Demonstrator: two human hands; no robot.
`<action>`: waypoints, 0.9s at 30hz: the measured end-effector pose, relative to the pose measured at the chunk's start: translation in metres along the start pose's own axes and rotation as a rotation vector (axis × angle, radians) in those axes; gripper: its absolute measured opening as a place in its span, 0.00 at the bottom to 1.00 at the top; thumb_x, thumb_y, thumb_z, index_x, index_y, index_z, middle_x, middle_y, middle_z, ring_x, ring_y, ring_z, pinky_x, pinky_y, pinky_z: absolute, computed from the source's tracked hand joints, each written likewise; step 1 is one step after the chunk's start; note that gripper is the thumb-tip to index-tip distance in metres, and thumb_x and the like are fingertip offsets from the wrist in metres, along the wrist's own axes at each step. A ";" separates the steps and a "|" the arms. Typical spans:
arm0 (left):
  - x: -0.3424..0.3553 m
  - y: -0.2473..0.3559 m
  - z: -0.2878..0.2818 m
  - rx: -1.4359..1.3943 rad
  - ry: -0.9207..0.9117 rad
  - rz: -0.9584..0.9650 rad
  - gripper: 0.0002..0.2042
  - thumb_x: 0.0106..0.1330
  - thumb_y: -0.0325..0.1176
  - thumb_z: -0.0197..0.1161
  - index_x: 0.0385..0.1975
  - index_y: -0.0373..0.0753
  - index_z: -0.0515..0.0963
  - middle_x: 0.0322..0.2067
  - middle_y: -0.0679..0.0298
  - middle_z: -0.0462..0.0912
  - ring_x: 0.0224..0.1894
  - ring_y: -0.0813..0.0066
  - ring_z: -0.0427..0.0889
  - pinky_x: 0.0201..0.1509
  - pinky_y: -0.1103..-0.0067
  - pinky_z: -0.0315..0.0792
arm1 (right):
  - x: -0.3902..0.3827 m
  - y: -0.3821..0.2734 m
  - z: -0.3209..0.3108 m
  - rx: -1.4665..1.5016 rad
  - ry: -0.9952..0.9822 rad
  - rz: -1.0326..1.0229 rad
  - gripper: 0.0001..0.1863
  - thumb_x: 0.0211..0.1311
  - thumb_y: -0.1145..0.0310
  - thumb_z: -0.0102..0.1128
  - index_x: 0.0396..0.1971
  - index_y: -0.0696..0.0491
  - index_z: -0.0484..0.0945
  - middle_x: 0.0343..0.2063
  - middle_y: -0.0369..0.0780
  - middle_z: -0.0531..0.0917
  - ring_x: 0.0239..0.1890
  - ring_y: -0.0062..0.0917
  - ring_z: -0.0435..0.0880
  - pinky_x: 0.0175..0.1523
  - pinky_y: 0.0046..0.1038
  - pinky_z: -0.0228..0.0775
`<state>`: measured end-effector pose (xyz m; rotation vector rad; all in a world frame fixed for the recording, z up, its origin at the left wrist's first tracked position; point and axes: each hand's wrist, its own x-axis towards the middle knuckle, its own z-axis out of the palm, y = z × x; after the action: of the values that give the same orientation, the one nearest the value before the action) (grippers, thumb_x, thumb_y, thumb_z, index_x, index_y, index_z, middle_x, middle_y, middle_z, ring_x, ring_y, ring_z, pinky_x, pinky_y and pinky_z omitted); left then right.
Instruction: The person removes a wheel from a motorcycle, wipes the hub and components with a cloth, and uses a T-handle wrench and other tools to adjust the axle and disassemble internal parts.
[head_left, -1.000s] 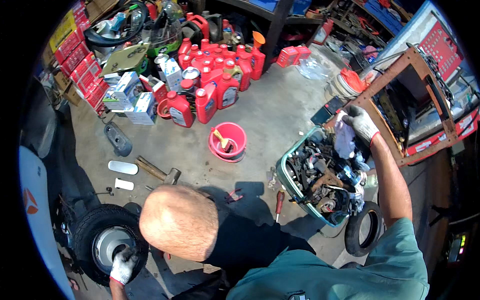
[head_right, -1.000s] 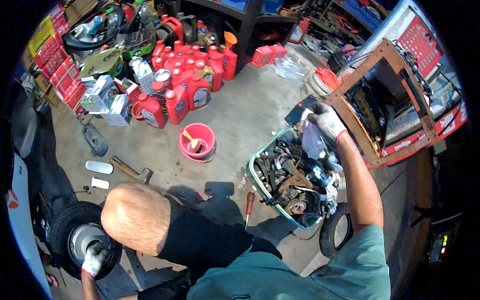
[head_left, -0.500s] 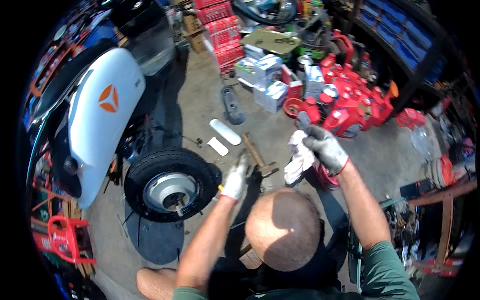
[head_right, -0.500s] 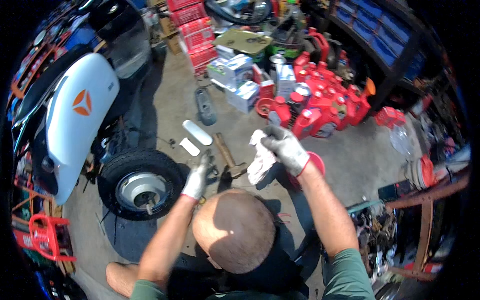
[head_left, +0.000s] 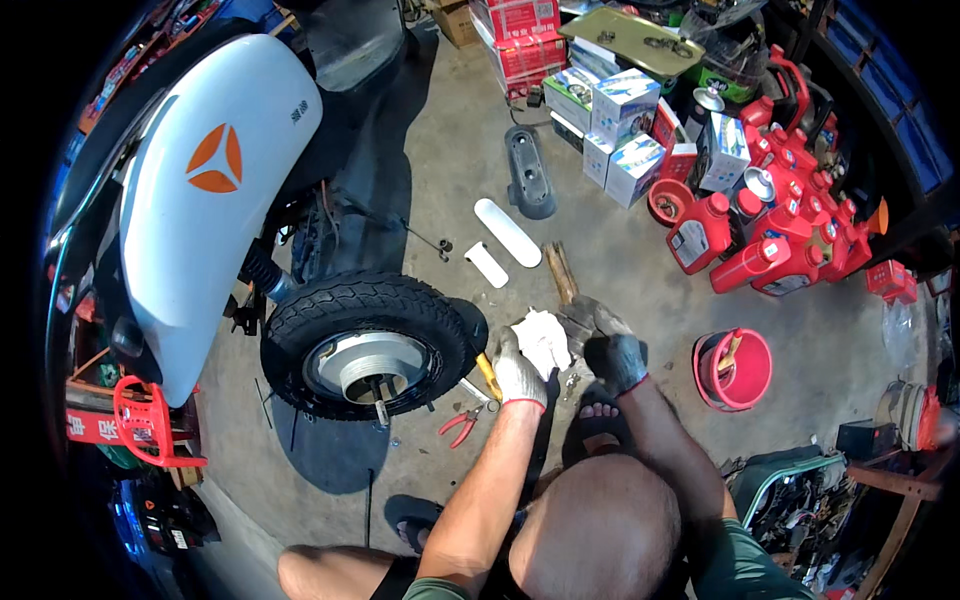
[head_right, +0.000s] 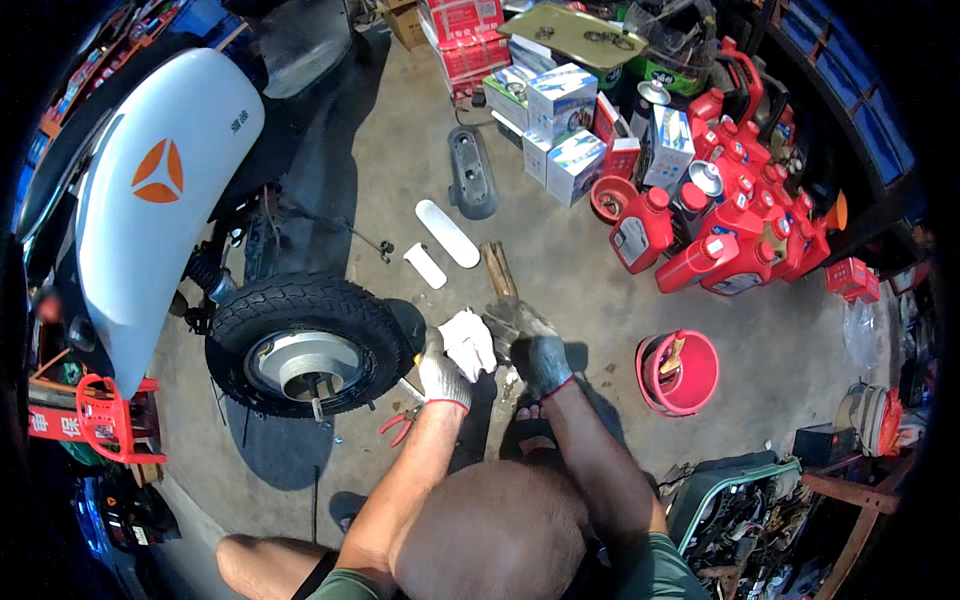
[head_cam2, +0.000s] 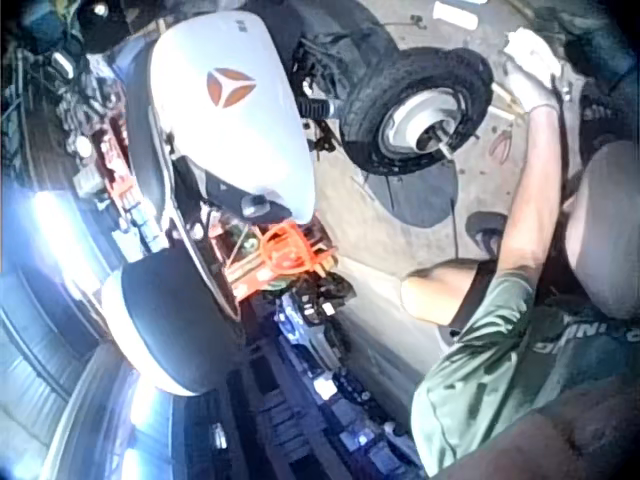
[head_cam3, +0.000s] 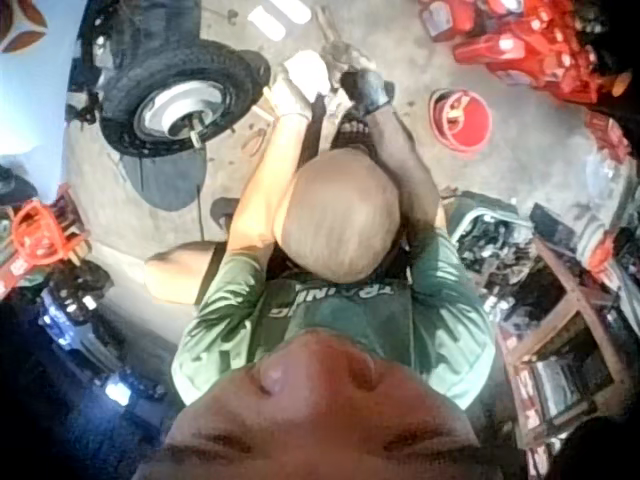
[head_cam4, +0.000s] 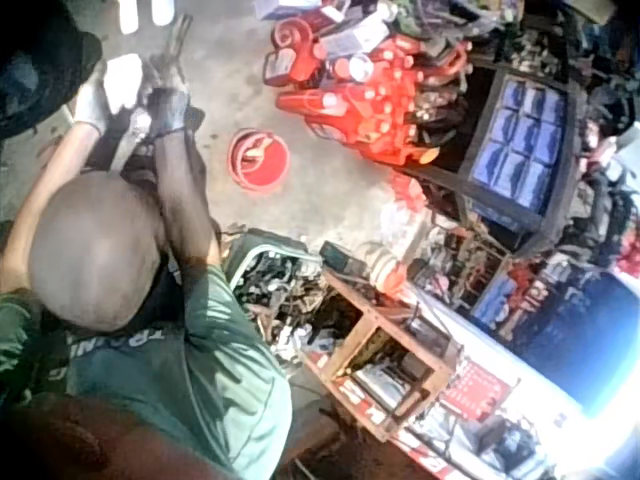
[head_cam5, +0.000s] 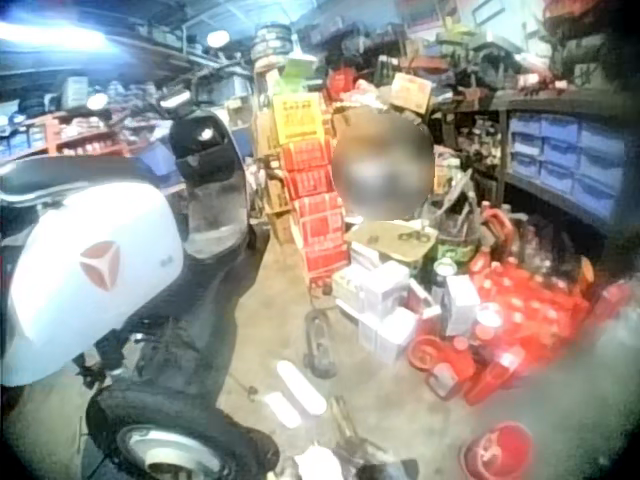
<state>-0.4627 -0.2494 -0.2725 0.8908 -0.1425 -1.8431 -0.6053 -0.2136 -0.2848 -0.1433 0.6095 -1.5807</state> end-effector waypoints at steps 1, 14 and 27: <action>0.001 -0.004 0.002 0.074 0.068 0.073 0.20 0.76 0.45 0.46 0.54 0.34 0.74 0.42 0.55 0.84 0.41 0.61 0.85 0.46 0.69 0.81 | 0.005 0.011 -0.003 0.103 0.043 -0.018 0.23 0.71 0.67 0.49 0.61 0.63 0.66 0.54 0.49 0.78 0.52 0.39 0.80 0.57 0.37 0.73; 0.047 -0.045 -0.007 1.016 0.233 0.281 0.09 0.73 0.34 0.51 0.45 0.37 0.72 0.32 0.59 0.83 0.33 0.68 0.81 0.39 0.72 0.75 | 0.019 0.057 -0.014 -0.282 0.202 -0.055 0.10 0.67 0.72 0.54 0.42 0.60 0.80 0.39 0.38 0.84 0.41 0.22 0.81 0.49 0.25 0.73; 0.095 0.001 -0.039 0.271 0.086 -0.301 0.16 0.74 0.39 0.43 0.30 0.37 0.75 0.22 0.60 0.79 0.18 0.66 0.78 0.19 0.72 0.72 | -0.010 0.016 -0.006 0.021 0.270 -0.078 0.17 0.71 0.68 0.43 0.52 0.63 0.71 0.47 0.55 0.80 0.49 0.45 0.83 0.56 0.44 0.77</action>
<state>-0.4552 -0.3180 -0.3477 1.2333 -0.2181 -2.0906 -0.5921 -0.2021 -0.2944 0.0645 0.8049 -1.6954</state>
